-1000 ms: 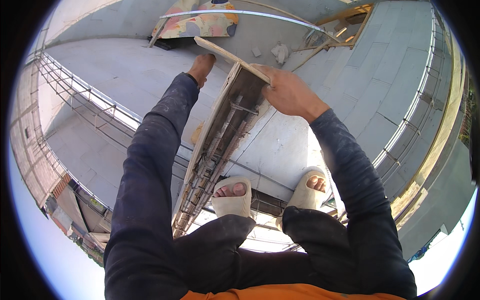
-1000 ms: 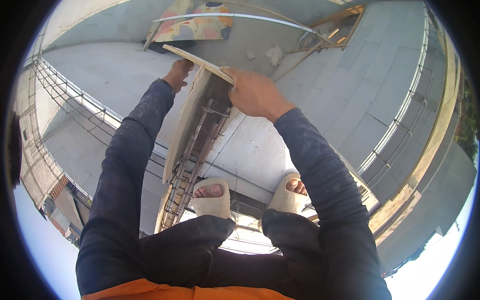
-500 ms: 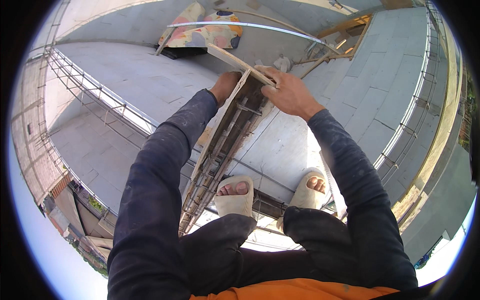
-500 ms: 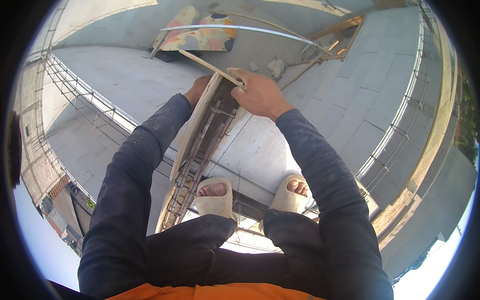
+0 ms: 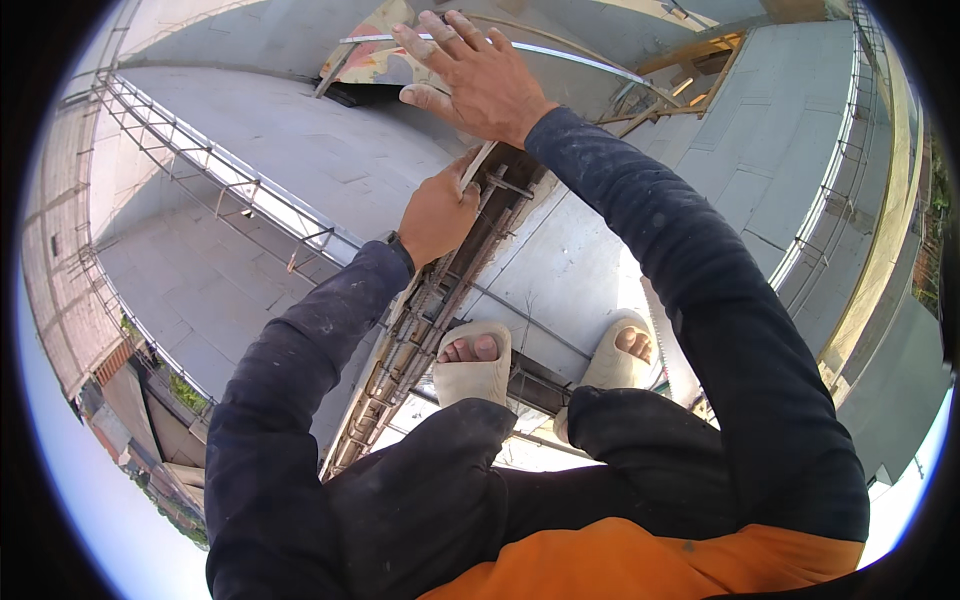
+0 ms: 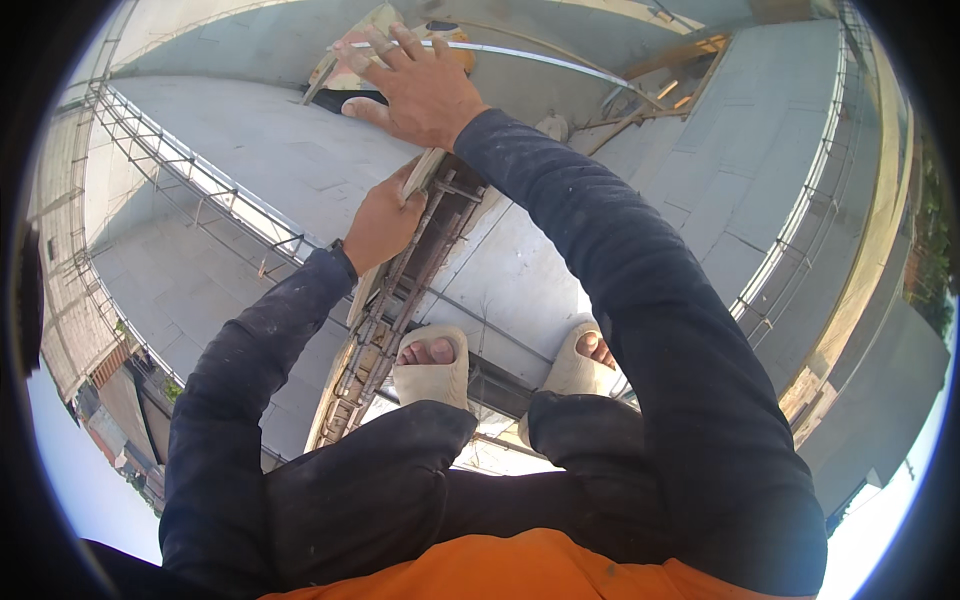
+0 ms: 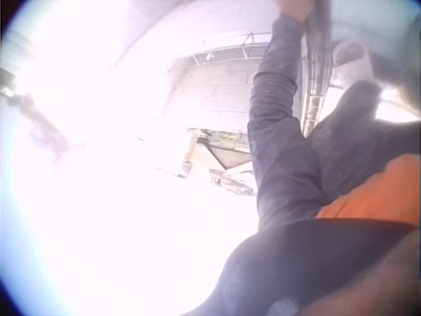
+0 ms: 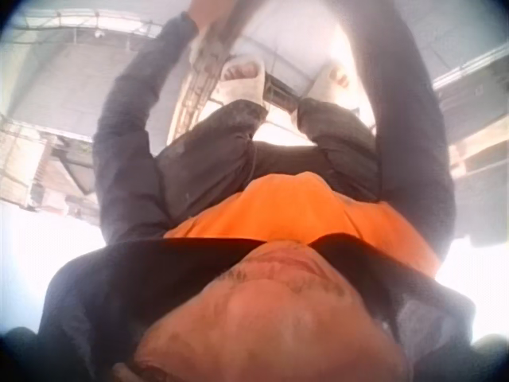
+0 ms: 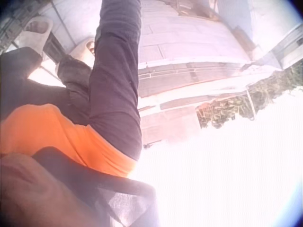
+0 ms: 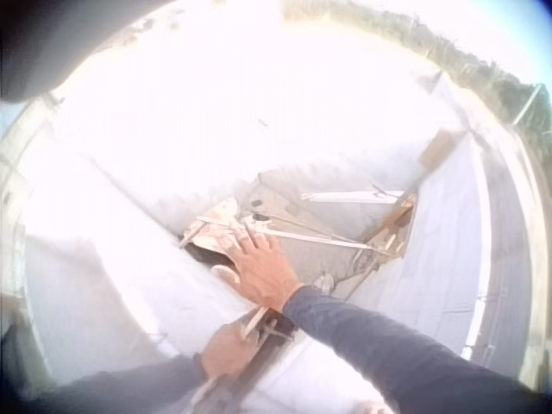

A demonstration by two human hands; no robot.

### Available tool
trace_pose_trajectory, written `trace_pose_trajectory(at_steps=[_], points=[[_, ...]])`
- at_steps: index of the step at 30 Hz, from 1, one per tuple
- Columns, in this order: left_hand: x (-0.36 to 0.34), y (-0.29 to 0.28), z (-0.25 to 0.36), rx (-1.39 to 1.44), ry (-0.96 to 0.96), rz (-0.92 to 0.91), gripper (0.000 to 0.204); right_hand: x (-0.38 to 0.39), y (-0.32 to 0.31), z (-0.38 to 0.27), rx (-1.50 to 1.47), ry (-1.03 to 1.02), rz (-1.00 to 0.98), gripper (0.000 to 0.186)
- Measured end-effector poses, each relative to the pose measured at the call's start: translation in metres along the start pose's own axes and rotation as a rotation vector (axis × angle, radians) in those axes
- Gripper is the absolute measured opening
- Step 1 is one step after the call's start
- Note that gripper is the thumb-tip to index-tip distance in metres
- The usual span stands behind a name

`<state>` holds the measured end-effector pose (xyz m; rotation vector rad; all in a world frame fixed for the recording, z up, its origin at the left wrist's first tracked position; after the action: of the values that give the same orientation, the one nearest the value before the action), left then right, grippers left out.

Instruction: The person measures a piece of plywood with a tape measure, marks it with a pencil, and then saws the plywood while holding it in place by hand.

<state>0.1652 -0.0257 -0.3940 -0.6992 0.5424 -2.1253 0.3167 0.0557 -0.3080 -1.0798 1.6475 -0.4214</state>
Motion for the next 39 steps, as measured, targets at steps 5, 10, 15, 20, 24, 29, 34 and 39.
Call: trace_pose_trajectory(at_steps=[5,10,15,20,24,29,34,39], points=[[0.000,-0.001,-0.004,-0.043,-0.002,0.036,0.058,-0.022,-0.005,0.008,-0.110,0.013,-0.012,0.082],[0.000,0.001,-0.003,-0.031,-0.016,0.006,0.058,-0.014,-0.007,-0.006,-0.177,-0.143,0.254,0.080],[0.003,0.001,0.004,-0.139,-0.042,-0.019,0.058,0.027,0.024,-0.019,0.029,-0.098,0.082,0.078],[0.000,0.000,0.003,-0.060,-0.027,0.003,0.058,-0.013,0.005,0.010,-0.301,0.055,0.066,0.080],[-0.003,0.001,-0.002,-0.112,-0.005,0.001,0.057,-0.013,-0.006,0.010,-0.055,-0.010,0.212,0.078],[-0.003,0.002,0.000,-0.132,-0.027,-0.005,0.056,0.033,0.036,0.013,0.253,-0.070,-0.126,0.091],[0.001,0.000,0.002,-0.111,0.018,0.010,0.056,-0.002,0.026,0.060,-0.152,0.243,-0.127,0.085],[-0.008,0.005,-0.012,-0.095,0.095,0.047,0.056,0.033,-0.005,0.056,-0.027,0.413,-0.692,0.079]])
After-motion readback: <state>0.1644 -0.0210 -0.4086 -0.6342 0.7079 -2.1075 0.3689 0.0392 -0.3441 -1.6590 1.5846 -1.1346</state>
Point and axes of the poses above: each hand's wrist, its own x-axis away from the middle knuckle, its own y-axis out of the palm, z = x × y, the point moved 6 cm from there along -x, towards the middle knuckle, and after that the axes turned 12 degrees about z, right-handed, at the moved point
